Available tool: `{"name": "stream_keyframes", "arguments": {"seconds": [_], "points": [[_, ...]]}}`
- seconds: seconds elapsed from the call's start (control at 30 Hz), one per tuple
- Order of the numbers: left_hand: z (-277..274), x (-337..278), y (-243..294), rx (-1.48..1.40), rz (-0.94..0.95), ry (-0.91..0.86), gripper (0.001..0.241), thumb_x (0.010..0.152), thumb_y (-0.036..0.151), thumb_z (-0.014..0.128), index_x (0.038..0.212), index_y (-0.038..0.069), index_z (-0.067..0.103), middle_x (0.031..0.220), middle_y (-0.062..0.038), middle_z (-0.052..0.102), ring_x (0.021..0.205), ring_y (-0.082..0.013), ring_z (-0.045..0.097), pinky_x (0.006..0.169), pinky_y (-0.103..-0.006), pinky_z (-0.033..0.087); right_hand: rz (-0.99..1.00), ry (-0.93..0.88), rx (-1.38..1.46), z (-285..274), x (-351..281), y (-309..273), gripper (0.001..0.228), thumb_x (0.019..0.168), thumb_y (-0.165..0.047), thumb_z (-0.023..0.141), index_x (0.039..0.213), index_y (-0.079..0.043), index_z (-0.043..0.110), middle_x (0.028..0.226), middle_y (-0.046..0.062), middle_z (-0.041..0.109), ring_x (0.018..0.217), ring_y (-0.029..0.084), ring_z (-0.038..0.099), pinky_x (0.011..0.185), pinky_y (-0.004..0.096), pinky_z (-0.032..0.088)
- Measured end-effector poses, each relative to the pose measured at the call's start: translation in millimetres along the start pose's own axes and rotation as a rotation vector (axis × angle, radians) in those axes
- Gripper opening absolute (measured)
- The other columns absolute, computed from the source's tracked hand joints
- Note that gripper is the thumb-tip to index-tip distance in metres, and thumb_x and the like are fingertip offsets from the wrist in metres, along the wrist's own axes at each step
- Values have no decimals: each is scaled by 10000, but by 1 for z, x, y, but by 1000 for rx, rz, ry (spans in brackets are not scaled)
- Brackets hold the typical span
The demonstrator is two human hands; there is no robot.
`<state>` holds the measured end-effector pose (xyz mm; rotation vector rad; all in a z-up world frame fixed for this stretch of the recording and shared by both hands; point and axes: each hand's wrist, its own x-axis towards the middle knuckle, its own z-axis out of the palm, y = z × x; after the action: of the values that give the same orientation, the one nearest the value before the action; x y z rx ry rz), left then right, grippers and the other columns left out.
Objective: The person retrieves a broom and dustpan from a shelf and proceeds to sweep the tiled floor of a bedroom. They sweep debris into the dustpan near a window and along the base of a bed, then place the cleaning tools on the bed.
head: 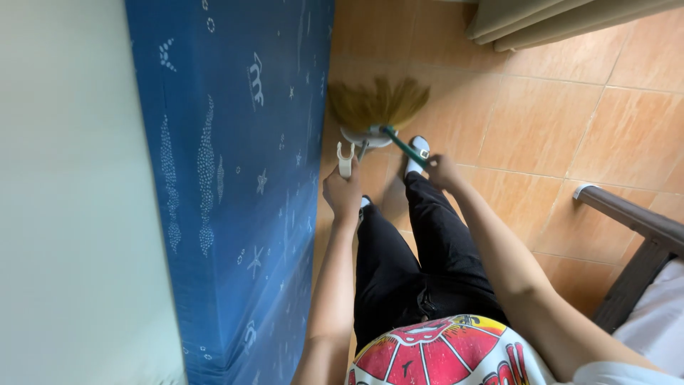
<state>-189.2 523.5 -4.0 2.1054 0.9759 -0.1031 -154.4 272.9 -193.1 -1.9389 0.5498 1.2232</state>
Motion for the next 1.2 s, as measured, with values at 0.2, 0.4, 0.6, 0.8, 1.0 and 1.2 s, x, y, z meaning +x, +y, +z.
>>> {"name": "stream_keyframes", "arguments": {"seconds": [0.2,0.4,0.6,0.8,1.0,1.2], "points": [[3,-2,-39,-17,100,-35,393,955,394,659,878,27,777,721,-153,732,696,-316,727,645,-445,513,55,52,160,-39,-146,10,367,987,-193,622,1341,-99,624,677,96,584,502,172,522,411,325,408],[5,-14,-66,-88,202,-107,461,930,461,688,888,11,779,794,-187,751,762,-332,757,674,-441,524,12,190,437,-25,-263,56,338,1011,-189,551,1339,-153,624,683,46,531,490,123,455,396,295,363],[0,-90,-31,101,433,-225,425,892,498,705,953,87,796,869,-181,743,851,-388,710,734,-469,524,-65,216,838,-29,-334,140,289,1055,-195,466,1231,-128,685,709,16,492,476,83,381,389,242,295],[46,-144,44,141,514,-295,420,860,512,725,933,106,807,825,-164,754,825,-363,718,742,-435,529,-112,275,1245,-78,-370,222,254,1047,-167,458,1192,-100,655,743,18,515,483,39,333,395,199,249],[138,-207,135,99,630,-440,386,870,482,736,923,104,796,795,-123,760,771,-294,738,719,-408,537,-178,349,1477,-164,-401,294,239,1070,-214,462,1181,-82,628,763,-6,482,520,28,354,422,179,278],[207,-299,223,65,657,-612,363,882,456,737,868,101,812,647,-86,699,619,-199,667,646,-376,501,-188,494,1458,-240,-434,338,262,1081,-226,442,1189,-76,628,771,-17,473,539,27,369,426,187,289]]}}
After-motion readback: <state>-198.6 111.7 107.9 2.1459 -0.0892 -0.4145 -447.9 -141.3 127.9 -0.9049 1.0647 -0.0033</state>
